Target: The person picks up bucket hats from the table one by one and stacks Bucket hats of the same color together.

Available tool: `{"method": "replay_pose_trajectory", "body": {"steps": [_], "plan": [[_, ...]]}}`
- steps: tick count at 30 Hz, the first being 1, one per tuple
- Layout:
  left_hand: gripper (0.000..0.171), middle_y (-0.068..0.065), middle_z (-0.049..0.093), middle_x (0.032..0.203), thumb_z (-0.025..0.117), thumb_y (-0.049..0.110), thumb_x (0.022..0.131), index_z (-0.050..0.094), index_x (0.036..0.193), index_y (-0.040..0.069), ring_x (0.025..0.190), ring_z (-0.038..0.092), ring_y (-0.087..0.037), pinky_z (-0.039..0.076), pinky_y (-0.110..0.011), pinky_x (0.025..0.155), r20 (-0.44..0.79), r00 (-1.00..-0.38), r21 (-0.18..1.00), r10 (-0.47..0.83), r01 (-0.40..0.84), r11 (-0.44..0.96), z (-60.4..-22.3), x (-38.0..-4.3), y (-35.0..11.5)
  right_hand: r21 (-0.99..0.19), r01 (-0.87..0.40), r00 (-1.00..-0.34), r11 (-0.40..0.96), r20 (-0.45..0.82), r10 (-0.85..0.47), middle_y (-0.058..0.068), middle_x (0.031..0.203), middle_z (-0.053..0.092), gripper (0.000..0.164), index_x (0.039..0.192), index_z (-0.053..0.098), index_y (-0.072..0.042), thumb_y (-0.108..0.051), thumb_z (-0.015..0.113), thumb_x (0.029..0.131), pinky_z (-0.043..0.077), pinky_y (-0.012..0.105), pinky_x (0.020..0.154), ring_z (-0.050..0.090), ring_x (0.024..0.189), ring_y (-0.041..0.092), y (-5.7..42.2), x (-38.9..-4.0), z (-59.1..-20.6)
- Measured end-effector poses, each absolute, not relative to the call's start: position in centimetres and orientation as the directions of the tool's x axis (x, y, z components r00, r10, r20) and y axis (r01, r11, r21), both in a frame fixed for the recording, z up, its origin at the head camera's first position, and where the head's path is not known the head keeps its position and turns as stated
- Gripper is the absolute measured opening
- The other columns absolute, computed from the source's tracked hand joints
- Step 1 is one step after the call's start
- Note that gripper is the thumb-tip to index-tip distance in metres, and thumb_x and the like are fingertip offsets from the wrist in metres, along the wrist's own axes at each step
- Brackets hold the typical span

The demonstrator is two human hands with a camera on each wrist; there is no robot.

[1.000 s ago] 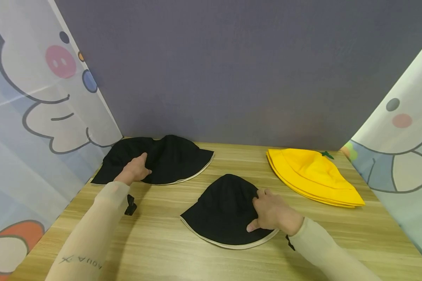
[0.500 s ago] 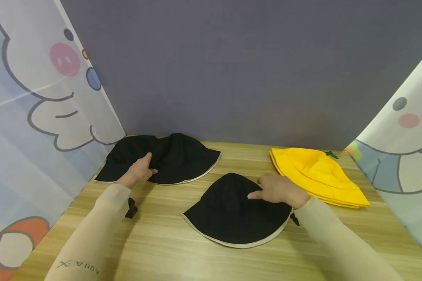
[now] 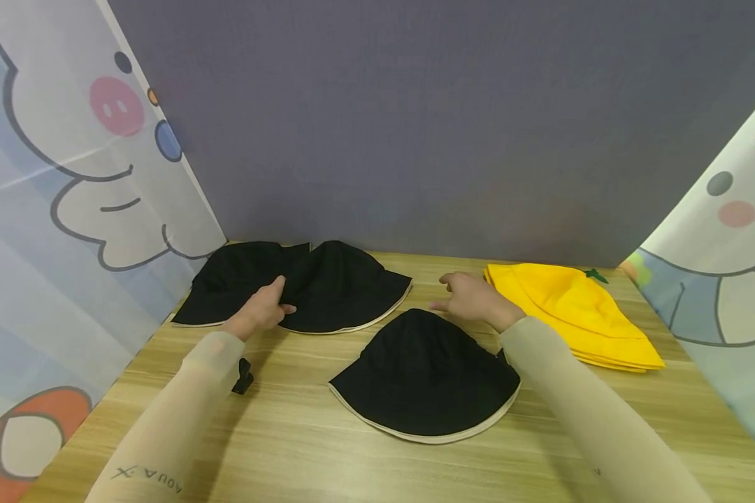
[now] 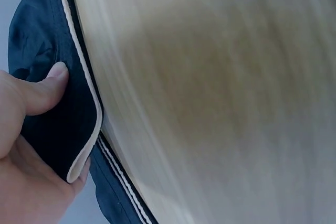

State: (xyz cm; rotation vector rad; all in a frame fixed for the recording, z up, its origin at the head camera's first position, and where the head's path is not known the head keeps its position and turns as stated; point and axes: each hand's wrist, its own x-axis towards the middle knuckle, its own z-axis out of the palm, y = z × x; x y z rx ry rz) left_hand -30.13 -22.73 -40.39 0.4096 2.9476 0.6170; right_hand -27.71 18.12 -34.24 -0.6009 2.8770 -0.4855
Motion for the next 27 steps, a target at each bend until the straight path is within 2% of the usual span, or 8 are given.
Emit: {"method": "replay_pose_trajectory", "body": {"steps": [10,17,23,27], "plan": [[0.034,-0.015,0.051,0.090,0.062,0.014,0.086,0.033,0.101,0.004,0.077,0.048,-0.029,0.040,-0.043,0.065,0.005,-0.962,0.405,0.274,0.252,0.879,-41.1,-30.0,-22.3,-0.443,-0.316,-0.911,0.839,-0.105,-0.398,0.019,0.135,0.040,0.074,0.137,0.032,0.003,-0.044,0.059,0.086,0.034,0.046,0.097,0.038,0.120,0.032,15.2,-30.5,-34.9],[0.031,-0.014,0.053,0.093,0.060,0.007,0.085,0.034,0.102,0.005,0.081,0.050,-0.027,0.040,-0.042,0.066,0.059,-0.947,0.408,0.315,0.310,0.858,-41.3,-30.1,-21.9,-0.431,-0.267,-0.916,0.862,-0.165,-0.366,0.018,0.141,0.033,0.075,0.140,0.027,0.001,-0.042,0.059,0.087,0.030,0.046,0.099,0.031,0.125,0.032,13.6,-31.9,-35.3],[0.031,-0.015,0.052,0.095,0.058,0.008,0.086,0.034,0.104,0.005,0.081,0.049,-0.028,0.039,-0.042,0.067,0.009,-0.948,0.387,0.318,0.296,0.873,-40.8,-30.0,-21.5,-0.441,-0.283,-0.889,0.852,-0.213,-0.406,0.016,0.144,0.027,0.078,0.142,0.022,0.000,-0.040,0.060,0.086,0.028,0.044,0.101,0.027,0.128,0.031,12.0,-32.9,-36.3],[0.028,-0.014,0.052,0.095,0.056,0.009,0.087,0.032,0.100,0.005,0.079,0.048,-0.027,0.039,-0.041,0.067,-0.014,-0.944,0.352,0.328,0.303,0.886,-40.5,-29.9,-21.4,-0.469,-0.284,-0.890,0.836,-0.197,-0.412,0.014,0.143,0.029,0.076,0.142,0.024,-0.002,-0.038,0.061,0.086,0.028,0.042,0.101,0.027,0.128,0.029,11.1,-33.4,-37.3]]}}
